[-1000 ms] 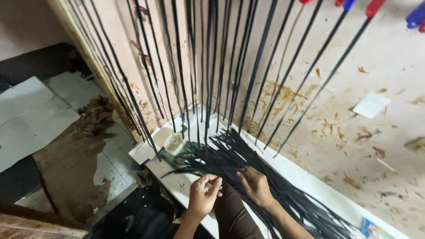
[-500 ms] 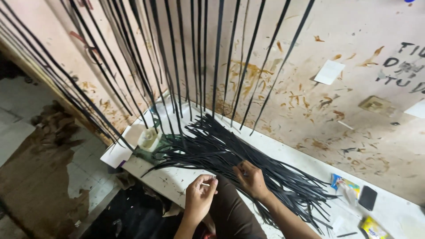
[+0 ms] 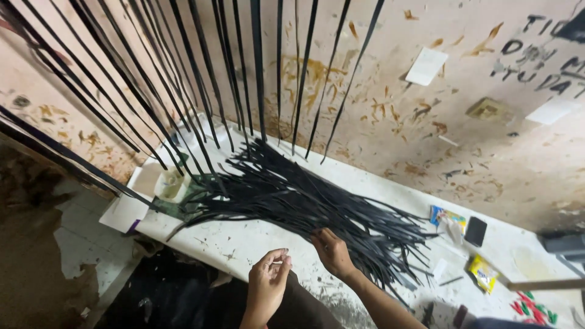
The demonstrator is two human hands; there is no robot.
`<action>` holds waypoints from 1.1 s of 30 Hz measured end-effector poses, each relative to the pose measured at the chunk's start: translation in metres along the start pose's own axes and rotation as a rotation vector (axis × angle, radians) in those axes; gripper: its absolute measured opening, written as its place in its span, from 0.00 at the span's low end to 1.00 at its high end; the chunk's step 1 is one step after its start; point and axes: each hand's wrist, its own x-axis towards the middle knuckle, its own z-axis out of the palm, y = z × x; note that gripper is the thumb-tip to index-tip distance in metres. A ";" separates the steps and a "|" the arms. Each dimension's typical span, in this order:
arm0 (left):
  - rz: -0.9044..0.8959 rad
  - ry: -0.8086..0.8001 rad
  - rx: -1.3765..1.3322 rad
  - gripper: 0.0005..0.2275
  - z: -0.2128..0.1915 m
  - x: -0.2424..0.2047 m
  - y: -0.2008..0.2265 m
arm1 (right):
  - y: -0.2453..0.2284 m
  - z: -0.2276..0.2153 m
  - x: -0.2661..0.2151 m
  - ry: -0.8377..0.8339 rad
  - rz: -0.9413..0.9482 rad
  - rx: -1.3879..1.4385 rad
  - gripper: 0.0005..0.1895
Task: The person takes long black rubber strips from a drying rack, rubs them on a small rectangular block placed on a blue container, and then hangs the strips back on the rack using clothespins. The process is repeated for multiple strips.
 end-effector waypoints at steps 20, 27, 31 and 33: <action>0.165 -0.025 -0.166 0.14 0.013 -0.020 -0.068 | 0.031 0.043 -0.069 -0.266 0.082 -0.109 0.13; 0.032 -0.053 -0.231 0.17 0.040 -0.010 -0.140 | 0.092 0.069 -0.107 -0.329 0.066 -0.165 0.14; 0.201 -0.012 -0.198 0.14 0.067 -0.007 -0.203 | 0.113 0.086 -0.132 -0.319 0.080 -0.151 0.15; 0.181 -0.052 -0.164 0.16 0.085 -0.009 -0.236 | 0.122 0.095 -0.148 -0.229 0.018 -0.109 0.12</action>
